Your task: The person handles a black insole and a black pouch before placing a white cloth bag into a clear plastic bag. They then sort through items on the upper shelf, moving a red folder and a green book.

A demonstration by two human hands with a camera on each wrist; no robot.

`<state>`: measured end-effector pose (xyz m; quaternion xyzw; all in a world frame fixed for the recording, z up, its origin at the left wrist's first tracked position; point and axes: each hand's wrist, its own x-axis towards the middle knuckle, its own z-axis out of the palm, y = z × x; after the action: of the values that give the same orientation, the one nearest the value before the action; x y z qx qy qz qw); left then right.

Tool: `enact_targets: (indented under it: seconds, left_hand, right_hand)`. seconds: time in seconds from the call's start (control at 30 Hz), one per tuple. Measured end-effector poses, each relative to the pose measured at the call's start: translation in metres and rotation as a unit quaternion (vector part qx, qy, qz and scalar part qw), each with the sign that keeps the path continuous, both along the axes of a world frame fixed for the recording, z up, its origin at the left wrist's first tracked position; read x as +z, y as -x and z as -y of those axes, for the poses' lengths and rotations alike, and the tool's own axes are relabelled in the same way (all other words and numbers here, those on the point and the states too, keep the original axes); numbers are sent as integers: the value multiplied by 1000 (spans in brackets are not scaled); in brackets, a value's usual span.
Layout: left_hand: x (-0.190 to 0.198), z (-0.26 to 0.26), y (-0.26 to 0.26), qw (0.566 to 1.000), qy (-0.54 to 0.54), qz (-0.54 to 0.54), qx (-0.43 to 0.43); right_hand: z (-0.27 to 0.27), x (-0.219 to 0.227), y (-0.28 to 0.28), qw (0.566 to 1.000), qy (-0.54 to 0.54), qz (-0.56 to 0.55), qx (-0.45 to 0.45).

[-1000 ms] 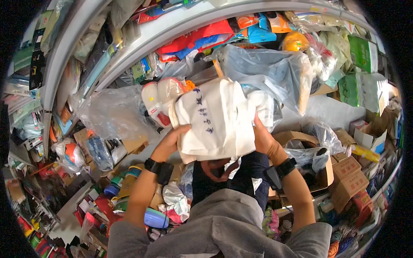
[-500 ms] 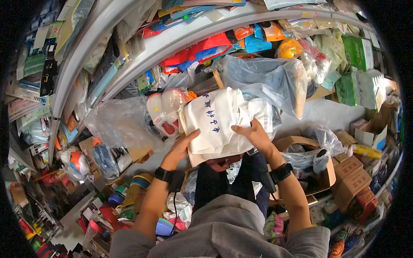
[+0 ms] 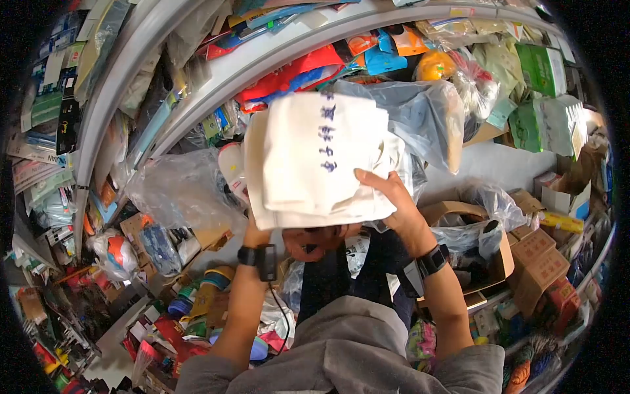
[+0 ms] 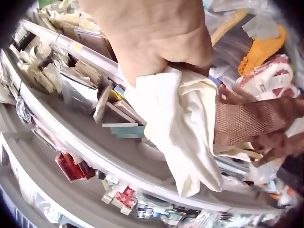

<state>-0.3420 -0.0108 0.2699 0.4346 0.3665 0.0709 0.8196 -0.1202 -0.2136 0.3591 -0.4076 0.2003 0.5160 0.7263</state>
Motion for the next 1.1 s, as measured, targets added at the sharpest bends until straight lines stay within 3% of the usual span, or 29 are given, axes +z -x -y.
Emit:
enact_targets:
  seconds: [0.03,0.07,0.1,0.13,0.17,0.2,0.23,0.27,0.33,0.37,0.47,0.53,0.6,0.63,0.77,0.83,0.87,0.9,1.03,1.1]
  left_hand:
    - [-79,-14,33,994,49,16,-100]
    - [-83,3,17,993,50,16,-101]
    - [-81,38,-12,941,300,123,-98]
    - [-70,58,-32,816,528,218,-88]
    - [-10,57,-56,934,239,177,-199]
    - [42,56,-77,947,-77,117,-288]
    - [38,57,-76,927,321,150,-126]
    - [35,58,-69,927,321,149,-127]
    - [24,59,-44,891,438,119,-23]
    - [6,58,-35,893,449,-6,-24]
    - [21,59,-37,860,506,57,-16]
    - [20,61,-38,861,505,61,-2]
    - [11,69,-39,930,368,-14,-14]
    - [13,77,-41,952,289,-59,-76]
    - [7,88,-44,932,347,-101,4]
    - [15,88,-44,923,378,15,70]
    - [-1,88,-30,917,383,15,114]
    - [-3,85,-26,917,383,14,114]
    - [-3,72,-19,919,381,-13,103]
    - [-1,67,-26,925,368,-76,58]
  right_hand:
    - [-5,3,-2,1000,-9,-9,-18]
    - [-9,6,-4,999,-18,-18,-37]
    - [-13,5,-6,998,-36,-4,-54]
    - [-13,0,-9,998,-29,16,-56]
    - [-11,-7,-12,997,-21,36,-58]
    - [-10,-13,-15,995,-17,60,-74]
    - [-5,-20,-17,995,-17,59,-76]
    - [0,-26,-19,994,1,69,-84]
    - [6,-35,-19,991,34,86,-96]
    - [10,-37,-19,991,34,83,-97]
    - [17,-41,-13,991,68,103,-59]
    - [24,-51,-6,989,75,115,-48]
    - [28,-58,1,988,74,132,-34]
    - [28,-61,3,988,74,131,-34]
    - [29,-72,6,983,96,144,-60]
    - [34,-79,5,984,100,133,-69]
    - [37,-88,4,972,125,185,-75]
    - [39,-94,3,957,149,236,-82]
    - [47,-107,6,944,188,253,-101]
    - [49,-102,13,889,241,387,-31]
